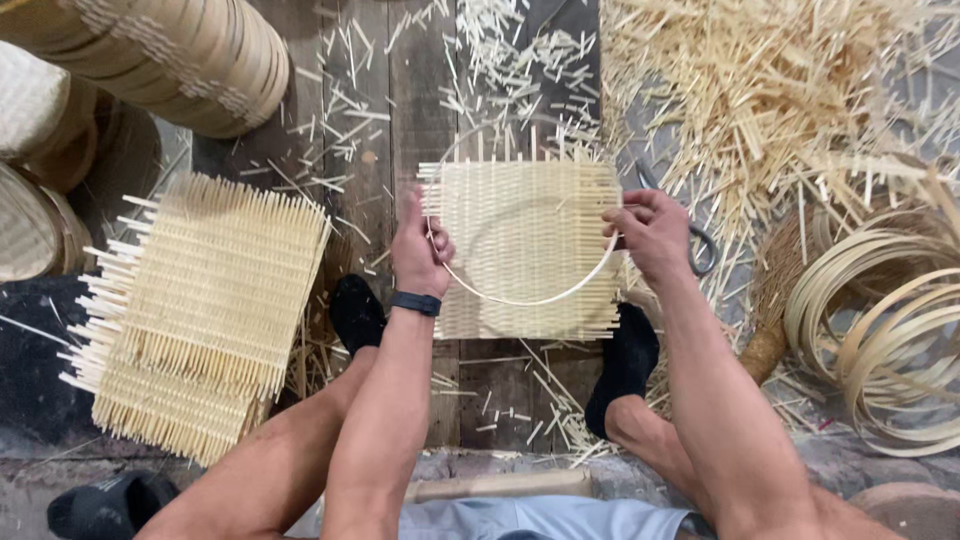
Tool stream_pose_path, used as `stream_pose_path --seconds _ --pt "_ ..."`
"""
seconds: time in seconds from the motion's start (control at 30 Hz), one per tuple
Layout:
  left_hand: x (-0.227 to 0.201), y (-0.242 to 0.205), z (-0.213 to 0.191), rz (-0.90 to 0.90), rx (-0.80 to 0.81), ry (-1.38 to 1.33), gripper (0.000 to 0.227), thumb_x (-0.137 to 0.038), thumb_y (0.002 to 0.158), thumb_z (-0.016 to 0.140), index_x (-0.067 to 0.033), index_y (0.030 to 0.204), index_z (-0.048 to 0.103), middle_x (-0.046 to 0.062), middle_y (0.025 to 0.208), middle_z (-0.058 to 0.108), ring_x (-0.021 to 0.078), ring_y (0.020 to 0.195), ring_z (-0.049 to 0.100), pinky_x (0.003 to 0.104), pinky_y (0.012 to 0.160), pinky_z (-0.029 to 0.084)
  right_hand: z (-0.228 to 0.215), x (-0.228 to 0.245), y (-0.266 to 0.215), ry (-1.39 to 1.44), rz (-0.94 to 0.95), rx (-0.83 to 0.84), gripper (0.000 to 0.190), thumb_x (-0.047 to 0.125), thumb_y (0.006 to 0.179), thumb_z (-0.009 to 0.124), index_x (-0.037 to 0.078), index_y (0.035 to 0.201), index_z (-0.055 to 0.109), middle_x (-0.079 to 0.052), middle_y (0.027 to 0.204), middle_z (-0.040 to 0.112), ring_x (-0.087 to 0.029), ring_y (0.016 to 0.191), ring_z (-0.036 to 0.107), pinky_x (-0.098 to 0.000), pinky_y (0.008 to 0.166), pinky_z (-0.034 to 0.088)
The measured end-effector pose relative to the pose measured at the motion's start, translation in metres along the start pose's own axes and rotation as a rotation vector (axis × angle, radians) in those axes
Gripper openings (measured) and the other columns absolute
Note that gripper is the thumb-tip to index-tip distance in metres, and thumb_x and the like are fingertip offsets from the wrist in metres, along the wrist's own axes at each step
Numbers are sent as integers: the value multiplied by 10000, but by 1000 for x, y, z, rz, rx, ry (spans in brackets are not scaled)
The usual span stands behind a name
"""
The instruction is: The person constructs a circular bamboo frame by hand, fits a woven bamboo mat inside it, and uses shears to trim the excess bamboo strips along the edges.
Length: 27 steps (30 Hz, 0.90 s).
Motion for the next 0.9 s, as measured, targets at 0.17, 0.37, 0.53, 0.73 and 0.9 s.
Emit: stream_pose_path --seconds 0.17,0.37,0.53,0.73,0.9 --pt "-10 16 -57 736 -159 1005 239 -253 830 820 -65 977 807 73 808 715 213 703 670 344 646 538 9 -55 12 -592 -154 -110 355 116 806 799 74 1158 778 -121 798 718 -226 711 685 -352 714 579" --pt "-9 14 -61 573 -184 1391 218 -224 738 871 -109 916 819 148 824 746 299 746 719 382 713 562 7 -94 15 -685 -239 -195 343 191 769 869 98 1092 800 -139 925 767 -227 815 741 -337 797 568" --pt "-15 21 -61 380 -230 1351 206 -207 678 886 -143 867 836 79 763 773 225 710 746 352 718 571 7 -91 8 -641 -154 -203 282 207 789 859 118 1052 809 -140 896 770 -214 782 758 -324 786 578" --pt "-12 27 -70 403 -196 1331 262 -128 628 906 -119 880 834 74 778 783 189 707 745 329 718 581 9 -81 0 -654 -117 -209 224 226 816 851 123 1013 822 -109 838 779 -210 727 741 -328 775 570" --pt "12 48 -101 202 -127 1062 256 -55 664 878 -35 911 816 72 804 798 130 699 747 279 691 610 12 -80 5 -711 -232 -232 235 248 849 869 91 1016 819 -132 833 762 -224 715 726 -355 739 562"
Point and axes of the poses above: each hand's wrist, its own y-axis towards the middle knuckle, its own z-axis out of the palm, x = y × z, the point moved 10 cm from there along y, towards the middle knuckle
